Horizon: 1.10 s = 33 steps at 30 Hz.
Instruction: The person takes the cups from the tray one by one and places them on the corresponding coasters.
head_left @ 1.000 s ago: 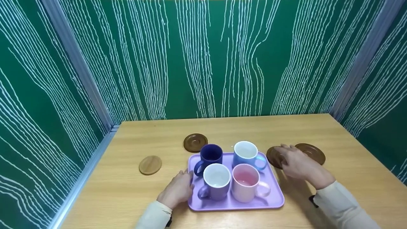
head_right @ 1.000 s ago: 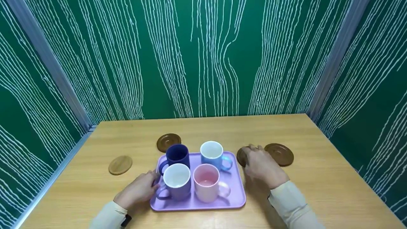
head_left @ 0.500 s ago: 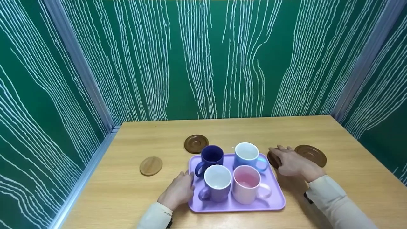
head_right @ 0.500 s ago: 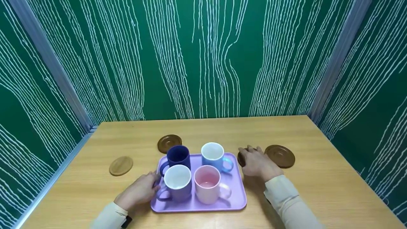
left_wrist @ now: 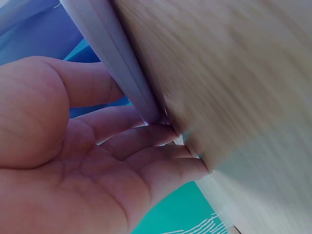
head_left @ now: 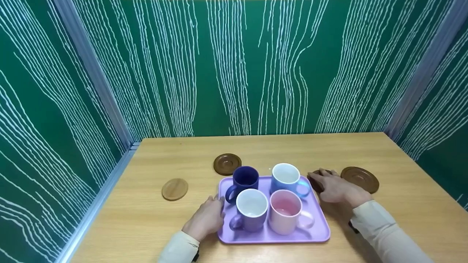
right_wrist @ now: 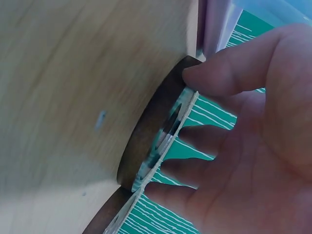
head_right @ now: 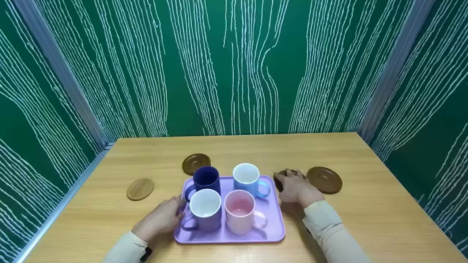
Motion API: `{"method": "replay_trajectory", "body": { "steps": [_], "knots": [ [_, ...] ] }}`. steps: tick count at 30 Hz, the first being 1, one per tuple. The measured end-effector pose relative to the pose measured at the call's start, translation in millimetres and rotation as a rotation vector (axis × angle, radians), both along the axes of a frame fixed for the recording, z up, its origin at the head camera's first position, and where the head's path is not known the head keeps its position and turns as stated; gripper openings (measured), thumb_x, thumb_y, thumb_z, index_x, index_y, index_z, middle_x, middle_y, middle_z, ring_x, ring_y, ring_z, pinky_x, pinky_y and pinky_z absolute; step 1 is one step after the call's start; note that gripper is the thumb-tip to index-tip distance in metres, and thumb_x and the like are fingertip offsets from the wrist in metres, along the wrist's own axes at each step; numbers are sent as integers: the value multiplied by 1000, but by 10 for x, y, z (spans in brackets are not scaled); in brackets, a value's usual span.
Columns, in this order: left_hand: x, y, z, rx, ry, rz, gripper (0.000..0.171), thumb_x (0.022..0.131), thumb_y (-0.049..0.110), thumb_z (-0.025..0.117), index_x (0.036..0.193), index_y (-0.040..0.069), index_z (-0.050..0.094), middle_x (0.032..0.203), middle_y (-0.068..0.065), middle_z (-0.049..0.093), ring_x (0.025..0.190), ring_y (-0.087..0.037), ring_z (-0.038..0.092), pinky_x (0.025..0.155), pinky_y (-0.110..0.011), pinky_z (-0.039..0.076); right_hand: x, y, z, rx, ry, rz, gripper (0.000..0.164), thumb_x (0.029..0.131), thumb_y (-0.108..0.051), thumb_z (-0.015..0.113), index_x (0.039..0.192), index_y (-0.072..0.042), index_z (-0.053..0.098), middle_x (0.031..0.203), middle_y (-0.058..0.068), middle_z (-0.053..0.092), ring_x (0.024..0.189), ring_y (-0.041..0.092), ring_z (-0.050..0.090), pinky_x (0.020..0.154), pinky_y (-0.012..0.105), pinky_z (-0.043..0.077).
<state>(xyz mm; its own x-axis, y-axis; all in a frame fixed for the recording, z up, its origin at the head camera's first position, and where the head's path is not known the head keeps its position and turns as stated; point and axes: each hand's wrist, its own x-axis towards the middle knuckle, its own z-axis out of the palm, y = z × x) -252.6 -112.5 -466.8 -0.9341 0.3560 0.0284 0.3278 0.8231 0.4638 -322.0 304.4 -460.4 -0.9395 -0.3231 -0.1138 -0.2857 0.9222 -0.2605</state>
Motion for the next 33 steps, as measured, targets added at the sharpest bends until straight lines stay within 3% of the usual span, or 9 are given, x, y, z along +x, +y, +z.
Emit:
{"method": "replay_trajectory", "body": {
  "steps": [13,24,29,33],
  "knots": [
    [11,21,10,-23,28,-14,48,94,3,65,139,-14,56,143,-33,55,134,-57,48,113,-61,41,-3,20,-19,1,-28,15,79,80,-8,62,157,-7,43,158,39,31,142,66,27,107,77,36],
    [13,-7,6,-13,-8,-1,50,96,4,62,142,-13,53,151,-32,48,139,-61,40,118,-62,34,-73,9,-26,17,63,63,76,78,-9,63,153,-4,48,151,40,40,136,66,37,110,76,32],
    [6,2,-16,-18,3,-7,50,96,3,63,141,-14,53,151,-32,48,138,-61,41,118,-62,34,-101,9,-18,17,13,9,77,81,-9,60,156,-9,46,156,38,36,140,65,33,110,78,29],
    [-4,17,-10,-22,10,-11,50,96,4,64,141,-14,53,150,-32,49,138,-59,43,117,-61,35,-153,21,-17,15,24,8,75,81,-10,61,155,-7,46,153,42,36,137,68,34,110,78,29]
  ]
}}
